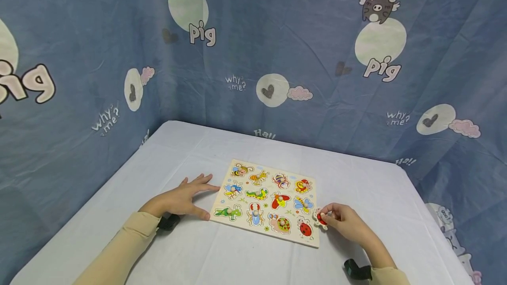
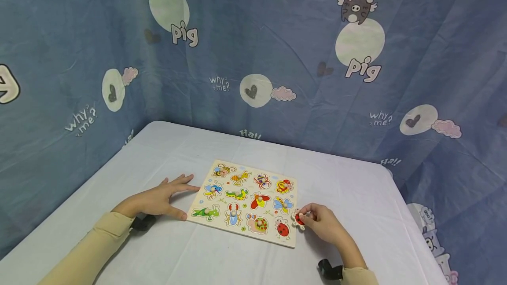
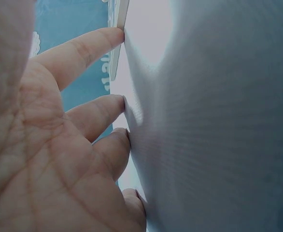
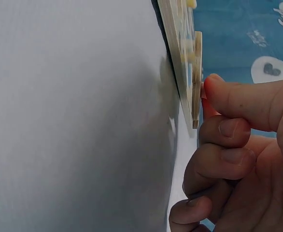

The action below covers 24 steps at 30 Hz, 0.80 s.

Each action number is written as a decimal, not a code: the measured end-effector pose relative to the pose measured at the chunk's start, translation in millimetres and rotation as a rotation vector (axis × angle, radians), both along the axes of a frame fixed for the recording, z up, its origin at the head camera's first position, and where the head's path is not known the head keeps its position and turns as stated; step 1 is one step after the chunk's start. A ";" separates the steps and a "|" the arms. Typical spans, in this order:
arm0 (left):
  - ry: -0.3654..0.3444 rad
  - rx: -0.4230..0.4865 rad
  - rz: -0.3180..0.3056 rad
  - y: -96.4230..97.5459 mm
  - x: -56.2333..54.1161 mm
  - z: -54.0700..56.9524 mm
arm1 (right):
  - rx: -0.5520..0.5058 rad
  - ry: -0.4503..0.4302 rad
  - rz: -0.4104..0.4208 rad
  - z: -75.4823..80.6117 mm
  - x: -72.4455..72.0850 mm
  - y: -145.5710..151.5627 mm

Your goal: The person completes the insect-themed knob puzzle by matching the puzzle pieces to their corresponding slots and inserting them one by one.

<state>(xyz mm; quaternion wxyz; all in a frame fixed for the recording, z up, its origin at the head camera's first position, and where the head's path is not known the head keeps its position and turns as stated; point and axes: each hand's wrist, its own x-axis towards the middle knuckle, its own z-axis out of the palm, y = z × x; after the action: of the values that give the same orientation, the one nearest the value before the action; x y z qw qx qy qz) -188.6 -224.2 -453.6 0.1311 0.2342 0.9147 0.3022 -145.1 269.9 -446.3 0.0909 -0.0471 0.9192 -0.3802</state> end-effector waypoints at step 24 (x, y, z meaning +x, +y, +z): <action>0.000 -0.006 -0.004 1.4 1.2 2.8 | 0.008 -0.013 0.119 -3.1 11.5 -15.2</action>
<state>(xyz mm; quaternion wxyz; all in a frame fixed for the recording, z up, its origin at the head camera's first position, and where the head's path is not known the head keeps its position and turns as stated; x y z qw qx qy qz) -187.4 -222.8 -450.8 0.1322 0.2355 0.9152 0.2991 -133.7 254.7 -449.4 0.1196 -0.0988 0.9156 -0.3709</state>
